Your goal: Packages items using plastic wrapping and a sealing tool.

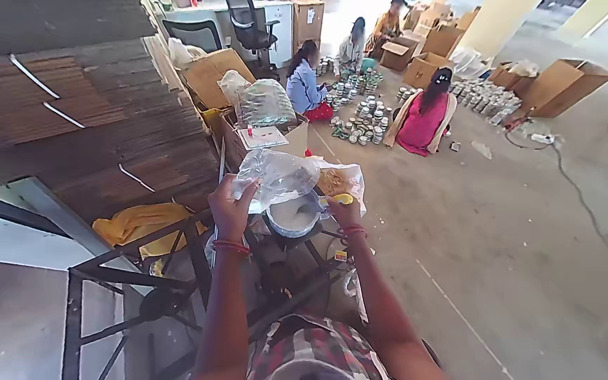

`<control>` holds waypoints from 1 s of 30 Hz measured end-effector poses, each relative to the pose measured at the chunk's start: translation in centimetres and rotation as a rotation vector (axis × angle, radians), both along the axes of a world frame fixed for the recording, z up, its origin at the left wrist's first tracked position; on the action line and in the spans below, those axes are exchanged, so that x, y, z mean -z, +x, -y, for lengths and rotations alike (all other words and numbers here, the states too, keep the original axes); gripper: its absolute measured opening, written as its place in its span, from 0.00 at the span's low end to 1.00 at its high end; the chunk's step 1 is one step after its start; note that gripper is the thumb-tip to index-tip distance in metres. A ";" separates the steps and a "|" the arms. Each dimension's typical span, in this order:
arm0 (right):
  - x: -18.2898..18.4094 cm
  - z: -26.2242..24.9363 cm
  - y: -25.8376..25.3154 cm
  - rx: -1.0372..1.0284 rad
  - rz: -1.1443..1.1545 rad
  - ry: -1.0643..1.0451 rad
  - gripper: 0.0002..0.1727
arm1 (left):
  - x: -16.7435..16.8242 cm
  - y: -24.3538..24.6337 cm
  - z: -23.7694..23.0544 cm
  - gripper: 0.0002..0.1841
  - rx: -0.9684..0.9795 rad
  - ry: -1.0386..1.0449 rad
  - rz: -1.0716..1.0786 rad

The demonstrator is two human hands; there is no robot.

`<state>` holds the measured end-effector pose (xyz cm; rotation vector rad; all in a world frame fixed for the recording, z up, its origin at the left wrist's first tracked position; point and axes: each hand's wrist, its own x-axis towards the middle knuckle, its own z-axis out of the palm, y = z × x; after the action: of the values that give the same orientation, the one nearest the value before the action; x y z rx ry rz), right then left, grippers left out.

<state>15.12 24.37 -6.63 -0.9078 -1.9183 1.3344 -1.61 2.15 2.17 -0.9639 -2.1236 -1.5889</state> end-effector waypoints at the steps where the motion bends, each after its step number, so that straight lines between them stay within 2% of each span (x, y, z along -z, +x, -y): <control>1: 0.4 0.0 -0.5 0.010 -0.023 0.024 0.11 | 0.1 0.0 0.0 0.17 0.002 0.000 0.001; 4: 0.4 0.7 -1.3 -0.123 -0.021 -0.023 0.11 | 0.3 0.0 -0.1 0.17 0.015 -0.002 0.015; 7: -1.3 0.6 -0.9 -0.264 0.045 -0.058 0.09 | 0.2 0.0 -0.1 0.17 0.013 0.005 0.025; 11: -1.1 0.3 0.6 -0.147 0.002 0.091 0.09 | 0.3 0.4 0.3 0.16 0.015 0.023 0.034; 13: -0.1 0.6 -0.5 -0.062 -0.038 0.078 0.10 | 0.3 0.4 0.3 0.16 0.028 0.030 0.029; 18: -1.0 2.0 -1.5 -0.202 0.023 -0.178 0.10 | 0.5 -0.2 0.2 0.17 0.033 0.008 0.023; 20: -1.5 1.9 -0.3 -0.195 0.023 -0.125 0.09 | 0.5 -0.2 0.3 0.17 0.034 0.005 0.029; 24: -0.3 1.2 -0.3 -0.031 -0.012 0.059 0.10 | 0.6 -0.2 0.5 0.16 0.040 -0.001 0.028; 27: 0.0 1.6 -1.9 -0.099 -0.010 -0.036 0.11 | 0.6 -0.4 0.2 0.15 0.059 0.009 0.019; 30: -0.9 2.0 -1.4 -0.191 0.026 -0.114 0.10 | 0.4 -0.6 0.3 0.16 0.062 -0.001 0.033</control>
<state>13.76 22.33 -5.75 -0.8164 -2.0068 1.5635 -2.19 1.81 1.77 -1.0204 -2.1359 -1.6445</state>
